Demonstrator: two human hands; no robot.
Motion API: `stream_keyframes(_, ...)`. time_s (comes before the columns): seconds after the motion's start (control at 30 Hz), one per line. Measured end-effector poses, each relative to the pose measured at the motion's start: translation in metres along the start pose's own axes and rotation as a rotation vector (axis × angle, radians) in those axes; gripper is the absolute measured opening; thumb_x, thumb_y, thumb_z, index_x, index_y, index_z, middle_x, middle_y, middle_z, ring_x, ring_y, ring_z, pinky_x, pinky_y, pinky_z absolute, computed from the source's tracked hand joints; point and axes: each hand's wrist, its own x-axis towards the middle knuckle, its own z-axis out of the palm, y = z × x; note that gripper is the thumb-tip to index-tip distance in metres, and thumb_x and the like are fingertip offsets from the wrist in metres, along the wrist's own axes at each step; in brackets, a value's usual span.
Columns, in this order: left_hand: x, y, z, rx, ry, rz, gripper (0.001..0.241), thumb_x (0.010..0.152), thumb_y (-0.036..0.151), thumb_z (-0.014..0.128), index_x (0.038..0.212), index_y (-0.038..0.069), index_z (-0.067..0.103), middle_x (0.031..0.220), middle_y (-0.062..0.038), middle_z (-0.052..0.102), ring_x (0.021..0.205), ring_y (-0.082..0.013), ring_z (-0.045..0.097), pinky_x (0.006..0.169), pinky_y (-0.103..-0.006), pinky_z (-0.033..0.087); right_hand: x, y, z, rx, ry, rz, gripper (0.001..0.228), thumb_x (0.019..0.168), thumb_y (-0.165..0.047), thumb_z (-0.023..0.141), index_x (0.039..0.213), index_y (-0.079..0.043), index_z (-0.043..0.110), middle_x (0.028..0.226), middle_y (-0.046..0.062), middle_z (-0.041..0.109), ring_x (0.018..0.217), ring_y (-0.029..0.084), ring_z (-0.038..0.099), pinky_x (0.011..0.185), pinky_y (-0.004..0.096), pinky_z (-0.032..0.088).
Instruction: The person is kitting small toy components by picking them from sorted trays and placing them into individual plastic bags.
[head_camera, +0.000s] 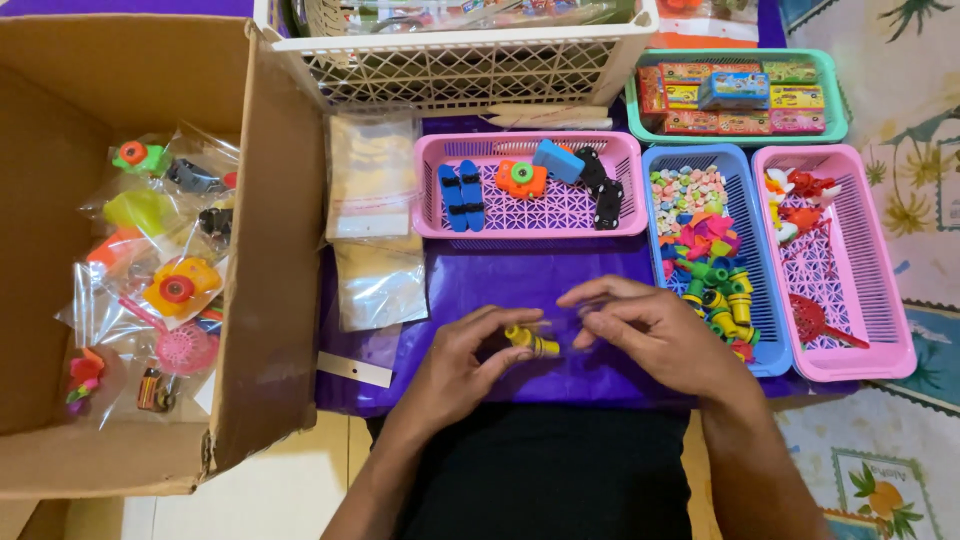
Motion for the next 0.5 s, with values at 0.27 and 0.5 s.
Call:
stream_keyframes(0.27, 0.000, 0.012, 0.003, 0.041, 0.012, 0.083, 0.040, 0.086, 0.005, 0.079, 0.125, 0.007, 0.072, 0.103, -0.016, 0.077, 0.098, -0.0384, 0.075, 0.086, -0.0464, 0.060, 0.005, -0.006, 0.013, -0.146, -0.053, -0.015, 0.007, 0.081, -0.012, 0.083, 0.086, -0.008, 0.084, 0.099, 0.012, 0.082, 0.089, 0.031, 0.080, 0.081, 0.044, 0.061)
stream_keyframes(0.5, -0.005, -0.006, 0.015, -0.029, 0.121, -0.002, 0.037, 0.081, 0.001, 0.082, 0.116, 0.008, 0.078, 0.100, -0.011, 0.078, 0.094, -0.0308, 0.077, 0.079, -0.0364, 0.063, 0.003, 0.003, 0.026, -0.239, -0.030, -0.007, 0.013, 0.080, -0.020, 0.087, 0.082, -0.008, 0.082, 0.096, 0.009, 0.081, 0.088, 0.030, 0.080, 0.080, 0.040, 0.062)
